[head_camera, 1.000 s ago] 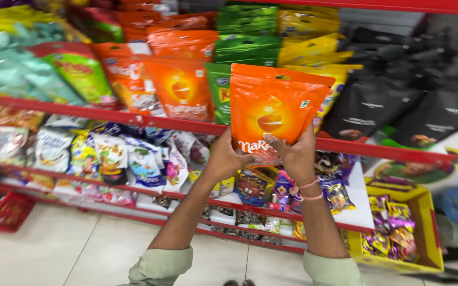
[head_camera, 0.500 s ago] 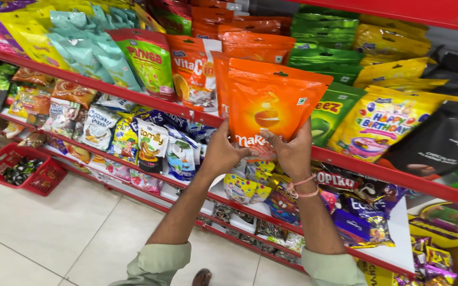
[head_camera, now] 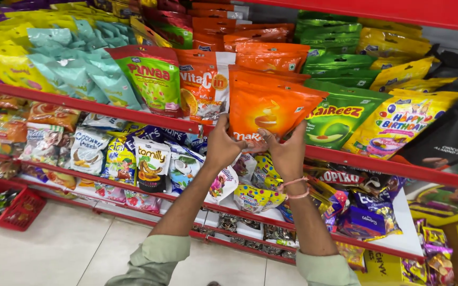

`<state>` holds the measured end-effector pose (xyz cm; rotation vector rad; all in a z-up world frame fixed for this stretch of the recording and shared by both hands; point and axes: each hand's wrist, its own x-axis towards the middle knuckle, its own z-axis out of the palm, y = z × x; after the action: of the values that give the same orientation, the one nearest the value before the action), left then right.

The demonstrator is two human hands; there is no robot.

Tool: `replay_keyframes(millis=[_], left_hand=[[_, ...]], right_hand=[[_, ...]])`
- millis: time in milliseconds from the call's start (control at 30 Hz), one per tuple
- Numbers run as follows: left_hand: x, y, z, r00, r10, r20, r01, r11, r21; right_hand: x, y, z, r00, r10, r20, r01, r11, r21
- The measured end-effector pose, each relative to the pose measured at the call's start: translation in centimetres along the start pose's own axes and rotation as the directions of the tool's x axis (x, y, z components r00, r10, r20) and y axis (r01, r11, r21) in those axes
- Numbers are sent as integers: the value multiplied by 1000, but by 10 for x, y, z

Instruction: Organizing various snack packets on retail shelves and placing some in a shopping cart.

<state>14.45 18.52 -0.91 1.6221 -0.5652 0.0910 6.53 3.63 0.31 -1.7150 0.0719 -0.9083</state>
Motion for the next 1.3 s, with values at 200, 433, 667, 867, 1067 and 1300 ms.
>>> replay_keyframes(millis=[200, 433, 667, 867, 1067, 1300], left_hand=[[21, -22, -3, 997, 65, 32, -62, 995, -80], [28, -28, -5, 998, -3, 66, 8, 997, -74], [34, -36, -5, 990, 124, 66, -118, 989, -85], [37, -34, -18, 958, 273, 83, -284, 942, 176], [35, -17, -26, 993, 71, 90, -99, 931, 352], [42, -41, -15, 973, 230, -28, -202, 900, 385]], right_hand=[[-1, 29, 1, 984, -171, 52, 177, 975, -133], [-16, 14, 14, 998, -40, 52, 46, 993, -106], [-14, 34, 20, 980, -201, -12, 193, 956, -222], [-5, 34, 29, 982, -171, -74, 151, 962, -226], [6, 38, 37, 971, -225, -77, 209, 962, -178], [16, 65, 39, 960, -258, -111, 229, 948, -222]])
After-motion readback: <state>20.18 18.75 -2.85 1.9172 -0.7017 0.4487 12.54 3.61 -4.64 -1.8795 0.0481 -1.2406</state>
